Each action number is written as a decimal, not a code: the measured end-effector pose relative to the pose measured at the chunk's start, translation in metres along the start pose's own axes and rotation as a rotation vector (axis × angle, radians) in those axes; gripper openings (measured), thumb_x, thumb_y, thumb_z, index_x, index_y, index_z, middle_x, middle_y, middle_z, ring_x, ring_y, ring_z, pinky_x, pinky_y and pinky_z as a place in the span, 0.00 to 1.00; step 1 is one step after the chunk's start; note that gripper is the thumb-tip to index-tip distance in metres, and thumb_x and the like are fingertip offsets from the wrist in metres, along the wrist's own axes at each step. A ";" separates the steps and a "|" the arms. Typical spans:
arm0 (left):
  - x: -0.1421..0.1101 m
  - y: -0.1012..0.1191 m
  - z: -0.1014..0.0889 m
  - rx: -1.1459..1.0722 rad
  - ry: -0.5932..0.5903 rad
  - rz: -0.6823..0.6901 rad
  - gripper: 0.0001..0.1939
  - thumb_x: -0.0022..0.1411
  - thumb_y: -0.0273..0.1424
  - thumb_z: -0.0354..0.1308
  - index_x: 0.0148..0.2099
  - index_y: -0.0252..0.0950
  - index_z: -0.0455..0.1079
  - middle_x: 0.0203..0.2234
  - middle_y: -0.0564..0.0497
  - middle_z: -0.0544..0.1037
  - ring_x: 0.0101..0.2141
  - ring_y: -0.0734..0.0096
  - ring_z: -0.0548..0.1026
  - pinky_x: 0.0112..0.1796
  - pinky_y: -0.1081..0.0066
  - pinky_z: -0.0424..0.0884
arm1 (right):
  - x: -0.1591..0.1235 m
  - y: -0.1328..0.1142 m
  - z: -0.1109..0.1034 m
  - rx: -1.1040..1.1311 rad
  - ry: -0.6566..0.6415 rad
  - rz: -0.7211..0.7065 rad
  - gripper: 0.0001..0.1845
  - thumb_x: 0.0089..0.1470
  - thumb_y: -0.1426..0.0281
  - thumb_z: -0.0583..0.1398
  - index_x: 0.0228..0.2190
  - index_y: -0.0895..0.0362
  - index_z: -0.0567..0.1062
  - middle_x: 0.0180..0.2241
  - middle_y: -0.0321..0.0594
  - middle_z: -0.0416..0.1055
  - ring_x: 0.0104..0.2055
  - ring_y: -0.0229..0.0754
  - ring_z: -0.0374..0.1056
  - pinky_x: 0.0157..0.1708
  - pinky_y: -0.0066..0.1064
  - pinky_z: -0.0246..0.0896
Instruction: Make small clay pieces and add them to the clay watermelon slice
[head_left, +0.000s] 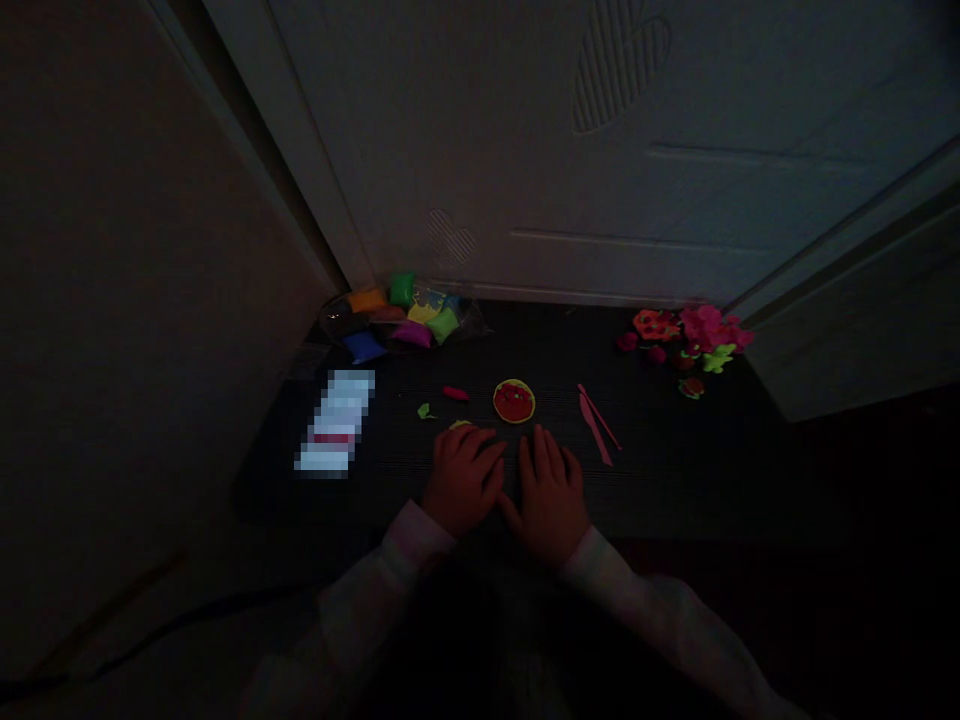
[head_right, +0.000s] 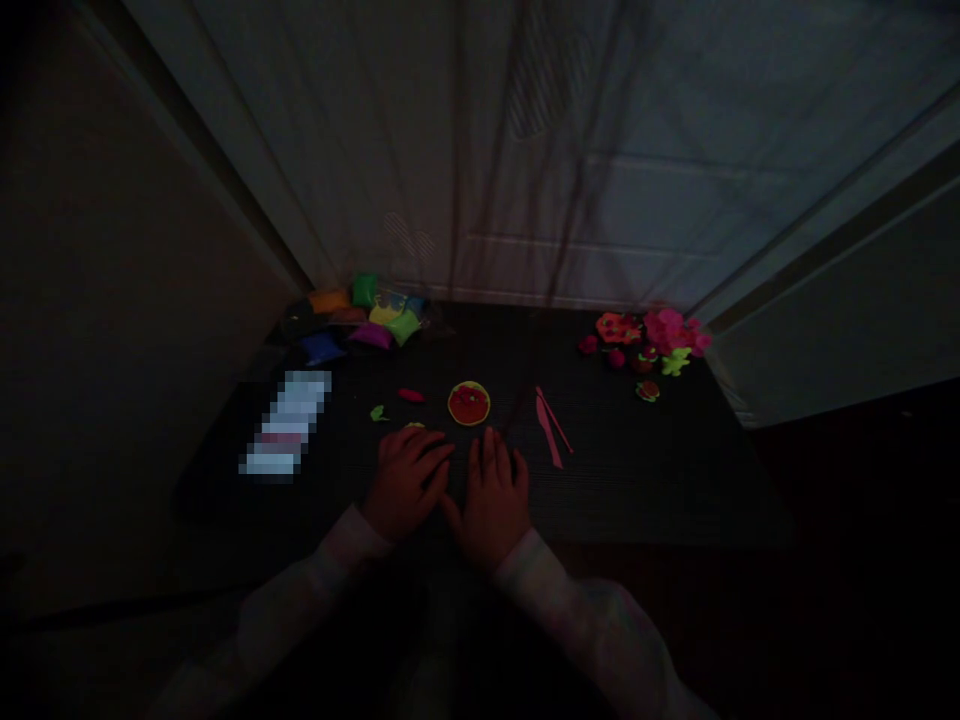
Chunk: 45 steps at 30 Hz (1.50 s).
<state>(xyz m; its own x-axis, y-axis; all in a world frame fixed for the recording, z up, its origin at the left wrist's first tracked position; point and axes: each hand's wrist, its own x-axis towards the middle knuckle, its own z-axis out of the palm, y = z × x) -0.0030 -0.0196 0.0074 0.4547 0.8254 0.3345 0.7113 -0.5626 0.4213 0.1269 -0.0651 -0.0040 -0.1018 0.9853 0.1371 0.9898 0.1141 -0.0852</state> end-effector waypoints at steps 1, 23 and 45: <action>0.000 0.003 -0.001 0.002 -0.033 0.027 0.13 0.56 0.31 0.48 0.43 0.37 0.68 0.41 0.49 0.72 0.44 0.61 0.62 0.44 0.57 0.56 | 0.000 0.000 0.001 -0.005 -0.006 -0.004 0.33 0.49 0.57 0.48 0.50 0.68 0.58 0.55 0.59 0.49 0.56 0.54 0.45 0.50 0.47 0.39; -0.002 0.014 0.015 0.013 -0.198 0.208 0.22 0.59 0.38 0.43 0.52 0.32 0.59 0.51 0.46 0.64 0.54 0.62 0.55 0.51 0.55 0.46 | -0.004 -0.003 0.005 -0.064 -0.031 0.015 0.28 0.49 0.64 0.50 0.50 0.65 0.59 0.54 0.56 0.51 0.58 0.51 0.40 0.52 0.44 0.36; 0.009 0.024 -0.050 -0.582 0.194 -0.197 0.10 0.56 0.29 0.51 0.41 0.38 0.68 0.39 0.50 0.71 0.41 0.71 0.68 0.43 0.67 0.64 | -0.002 0.008 -0.072 2.217 -0.347 0.331 0.28 0.51 0.51 0.40 0.42 0.52 0.69 0.53 0.37 0.57 0.57 0.42 0.46 0.53 0.42 0.43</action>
<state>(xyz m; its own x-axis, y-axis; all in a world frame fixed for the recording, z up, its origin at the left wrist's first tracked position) -0.0084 -0.0276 0.0627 0.2013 0.9230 0.3279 0.3399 -0.3798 0.8604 0.1420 -0.0755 0.0664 -0.2618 0.9423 -0.2088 -0.6322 -0.3309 -0.7006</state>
